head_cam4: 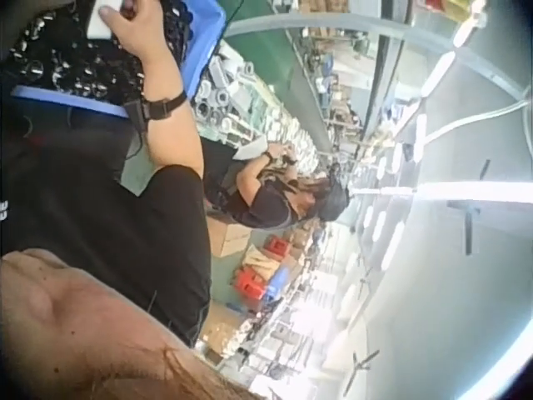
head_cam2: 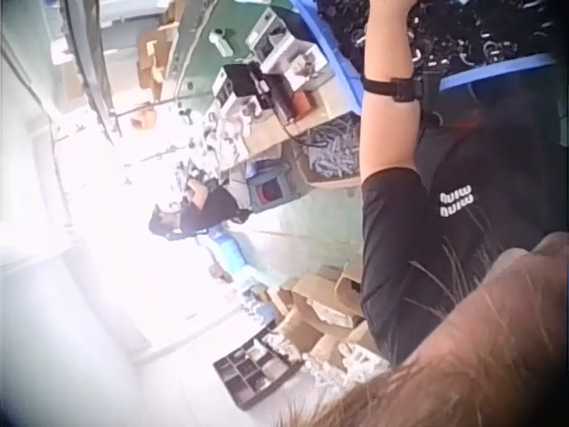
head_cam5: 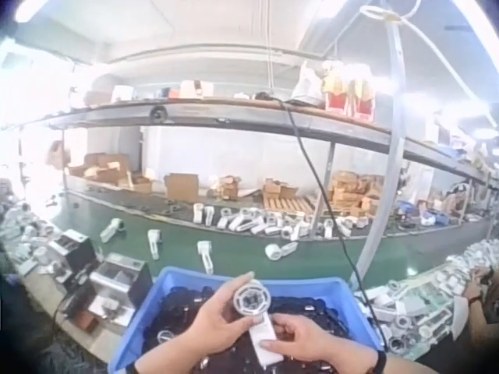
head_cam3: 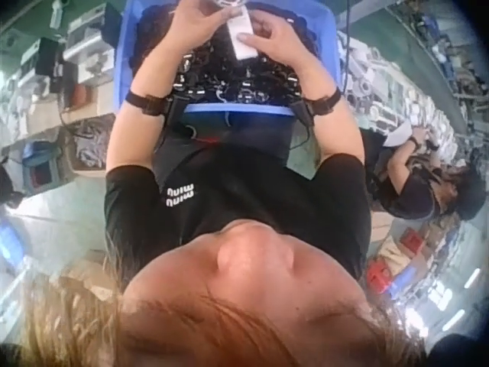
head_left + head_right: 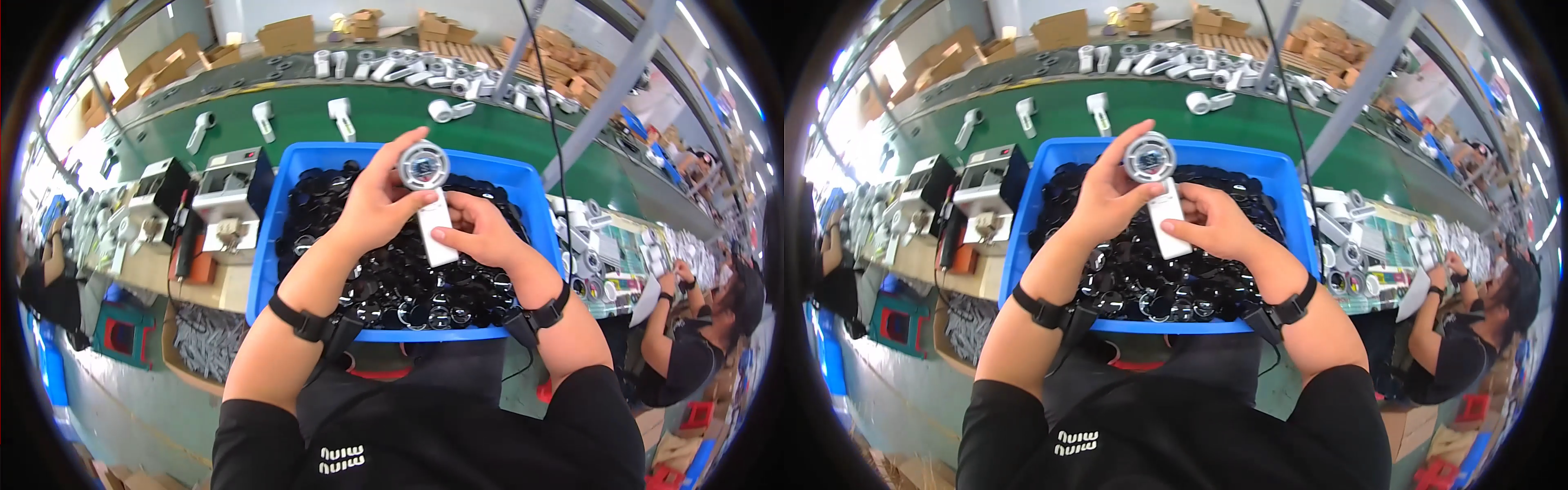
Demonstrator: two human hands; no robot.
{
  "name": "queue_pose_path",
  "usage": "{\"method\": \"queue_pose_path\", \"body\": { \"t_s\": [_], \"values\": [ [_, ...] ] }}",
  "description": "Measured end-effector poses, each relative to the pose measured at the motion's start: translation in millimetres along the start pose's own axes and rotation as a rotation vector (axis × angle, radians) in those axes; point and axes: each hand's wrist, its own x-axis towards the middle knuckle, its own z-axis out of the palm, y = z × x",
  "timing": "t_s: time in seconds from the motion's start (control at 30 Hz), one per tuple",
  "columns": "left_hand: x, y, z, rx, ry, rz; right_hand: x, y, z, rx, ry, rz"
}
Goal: The person picks up a camera body and a black lens cover, then presses the cover onto the camera by hand. They turn the camera over to ensure the fit before setting it aside and reaching for another lens cover from a blue bin.
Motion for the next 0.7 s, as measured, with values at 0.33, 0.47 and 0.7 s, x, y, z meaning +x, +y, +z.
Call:
{"method": "queue_pose_path", "body": {
  "t_s": [0.33, 0.47, 0.7],
  "values": [
    [-2.7, 1.8, -25.2, 0.274, 0.02, 0.088, 3.8, -5.2, 2.1, -0.336, 0.042, -0.074],
    [-1.1, 2.1, -34.9, 0.23, 0.09, 0.032, 8.8, -10.1, -5.1, -0.242, 0.047, 0.019],
    [15.9, -5.1, -32.4, -0.265, 0.569, -0.018, 9.6, 27.6, -52.5, -0.769, 0.097, 0.104]
  ]
}}
